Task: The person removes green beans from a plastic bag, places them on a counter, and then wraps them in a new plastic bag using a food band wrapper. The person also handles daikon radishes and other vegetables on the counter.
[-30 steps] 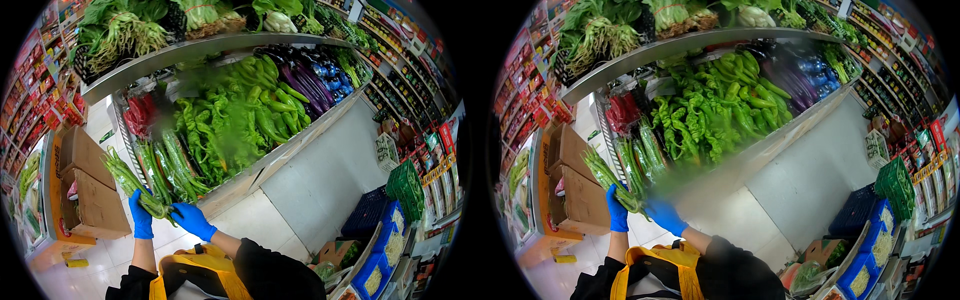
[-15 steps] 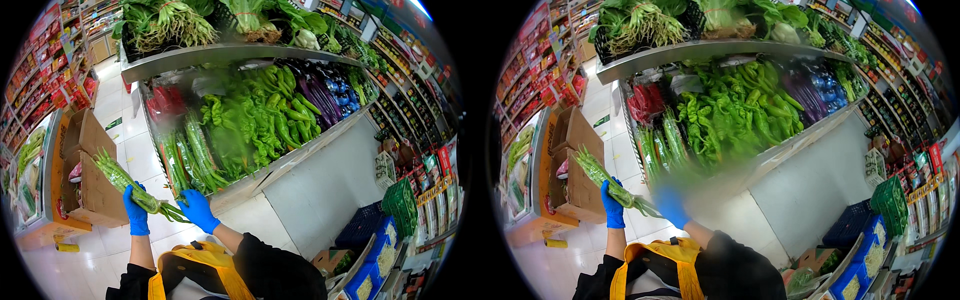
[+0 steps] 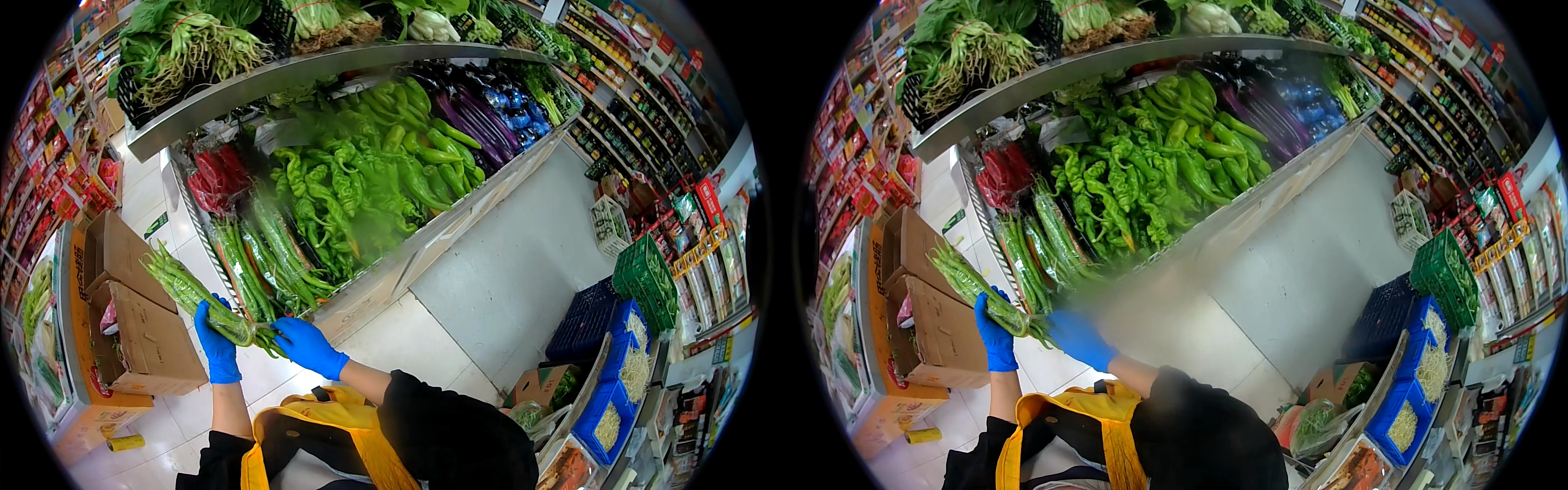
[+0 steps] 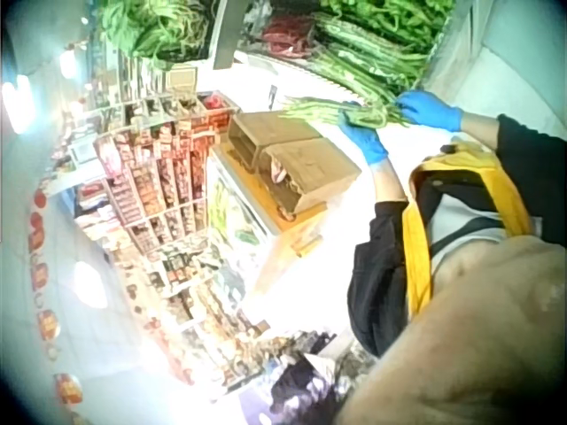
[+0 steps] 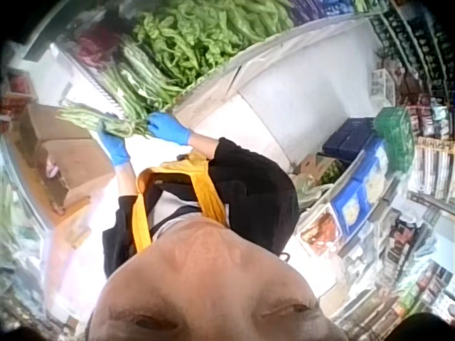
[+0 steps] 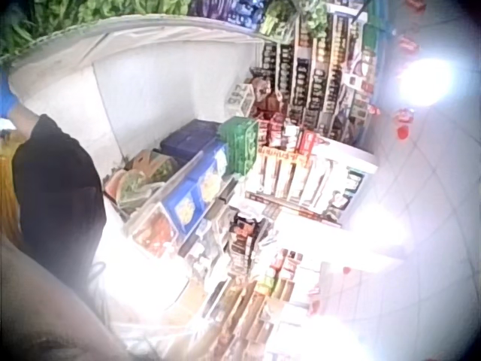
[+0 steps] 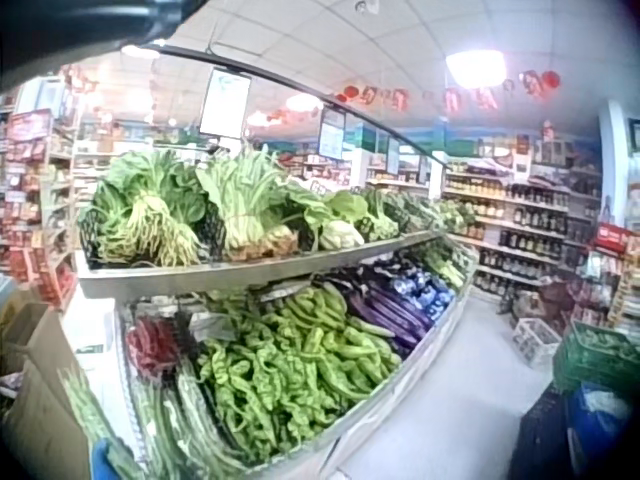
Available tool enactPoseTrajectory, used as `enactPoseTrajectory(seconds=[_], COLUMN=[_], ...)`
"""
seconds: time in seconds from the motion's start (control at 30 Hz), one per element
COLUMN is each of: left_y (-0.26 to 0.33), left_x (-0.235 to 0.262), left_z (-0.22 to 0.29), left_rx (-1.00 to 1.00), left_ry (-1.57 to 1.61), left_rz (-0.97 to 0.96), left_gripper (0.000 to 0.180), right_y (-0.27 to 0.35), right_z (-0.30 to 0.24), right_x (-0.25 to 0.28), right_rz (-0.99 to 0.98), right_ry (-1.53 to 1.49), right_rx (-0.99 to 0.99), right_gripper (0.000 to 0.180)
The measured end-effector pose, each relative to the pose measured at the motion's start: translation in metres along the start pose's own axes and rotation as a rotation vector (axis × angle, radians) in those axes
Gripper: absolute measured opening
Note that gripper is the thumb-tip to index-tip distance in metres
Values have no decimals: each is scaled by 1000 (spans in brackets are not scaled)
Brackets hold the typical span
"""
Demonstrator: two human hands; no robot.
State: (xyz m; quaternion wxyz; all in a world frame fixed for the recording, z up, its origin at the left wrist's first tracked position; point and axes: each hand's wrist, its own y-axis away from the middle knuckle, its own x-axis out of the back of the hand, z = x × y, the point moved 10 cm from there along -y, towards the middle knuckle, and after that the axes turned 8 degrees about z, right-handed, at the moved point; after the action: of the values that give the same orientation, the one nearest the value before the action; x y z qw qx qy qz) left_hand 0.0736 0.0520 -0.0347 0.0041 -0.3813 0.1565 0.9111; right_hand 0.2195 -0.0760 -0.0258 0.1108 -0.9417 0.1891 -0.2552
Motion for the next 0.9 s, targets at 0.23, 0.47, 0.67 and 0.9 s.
enactPoseTrajectory(seconds=[0.23, 0.47, 0.67, 0.9], left_y=[0, -4, -3, 24], left_x=[-4, 33, 93, 168], left_z=[-5, 21, 74, 153], left_rx=[-8, -100, -175, -290], left_ry=[7, 44, 138, 245], left_rz=[37, 78, 43, 118], left_gripper=[37, 38, 38, 37], right_y=[-1, -9, -13, 13], right_z=[10, -15, -68, -112], right_x=[0, -12, -57, -152], right_rz=[-69, -132, -234, -359], right_ry=[56, 135, 54, 131], right_rx=[1, 57, 143, 216], right_gripper=[23, 23, 25, 31])
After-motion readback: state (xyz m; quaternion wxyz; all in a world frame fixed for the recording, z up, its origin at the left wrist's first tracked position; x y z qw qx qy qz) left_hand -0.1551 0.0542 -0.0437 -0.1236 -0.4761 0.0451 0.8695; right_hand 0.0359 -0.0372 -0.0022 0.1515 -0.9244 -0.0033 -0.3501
